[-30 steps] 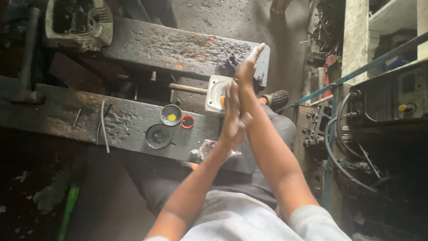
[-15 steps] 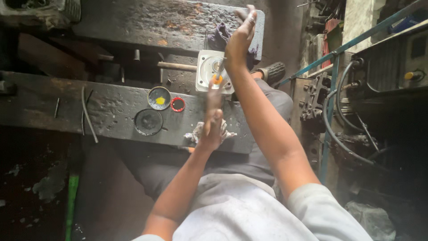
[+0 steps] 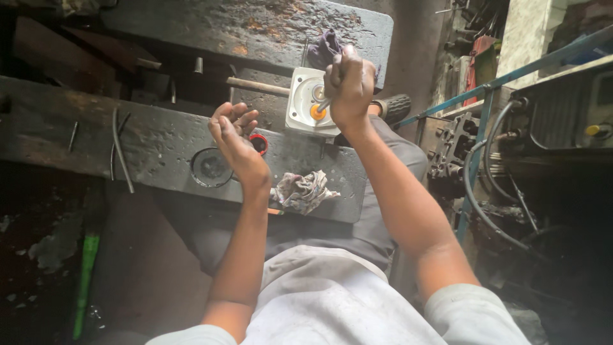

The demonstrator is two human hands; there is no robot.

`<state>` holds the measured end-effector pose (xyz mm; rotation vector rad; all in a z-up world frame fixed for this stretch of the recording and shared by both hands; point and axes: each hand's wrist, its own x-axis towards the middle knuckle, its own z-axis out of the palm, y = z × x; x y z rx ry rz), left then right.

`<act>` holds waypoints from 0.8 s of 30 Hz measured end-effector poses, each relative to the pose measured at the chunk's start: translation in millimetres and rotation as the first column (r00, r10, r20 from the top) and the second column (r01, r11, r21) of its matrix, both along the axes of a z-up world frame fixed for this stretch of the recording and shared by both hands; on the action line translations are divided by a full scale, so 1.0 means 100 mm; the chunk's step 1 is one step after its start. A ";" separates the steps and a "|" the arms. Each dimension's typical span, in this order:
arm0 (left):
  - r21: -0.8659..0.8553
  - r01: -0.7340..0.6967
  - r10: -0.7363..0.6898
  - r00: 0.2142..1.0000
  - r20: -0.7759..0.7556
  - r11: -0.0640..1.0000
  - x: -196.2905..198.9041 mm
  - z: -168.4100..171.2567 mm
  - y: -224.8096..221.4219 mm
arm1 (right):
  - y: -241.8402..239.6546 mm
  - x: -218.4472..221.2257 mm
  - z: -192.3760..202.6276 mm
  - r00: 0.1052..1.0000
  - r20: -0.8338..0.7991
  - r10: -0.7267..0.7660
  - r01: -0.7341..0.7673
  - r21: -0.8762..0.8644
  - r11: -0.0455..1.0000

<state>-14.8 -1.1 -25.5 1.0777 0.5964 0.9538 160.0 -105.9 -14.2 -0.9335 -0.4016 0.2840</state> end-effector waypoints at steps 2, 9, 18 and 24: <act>0.000 0.012 -0.012 1.000 0.002 1.000 0.04 0.03 0.00 | 0.02 -0.04 -0.07 0.999 0.006 -0.040 0.039 0.033 0.999; 0.336 0.074 -0.029 0.990 -0.136 0.939 0.08 0.19 -0.13 | 0.01 -0.33 -0.09 0.991 0.131 0.042 -0.030 -0.091 0.995; -0.035 0.856 -0.750 0.471 0.464 0.516 1.81 -0.08 -0.01 | 0.20 -0.24 -0.61 0.963 -0.241 -0.118 0.111 -0.041 0.993; 0.587 0.555 -0.628 0.772 -0.098 0.590 0.41 -0.14 -0.64 | 0.33 0.62 -0.42 0.820 -0.464 -0.335 0.283 -0.179 0.942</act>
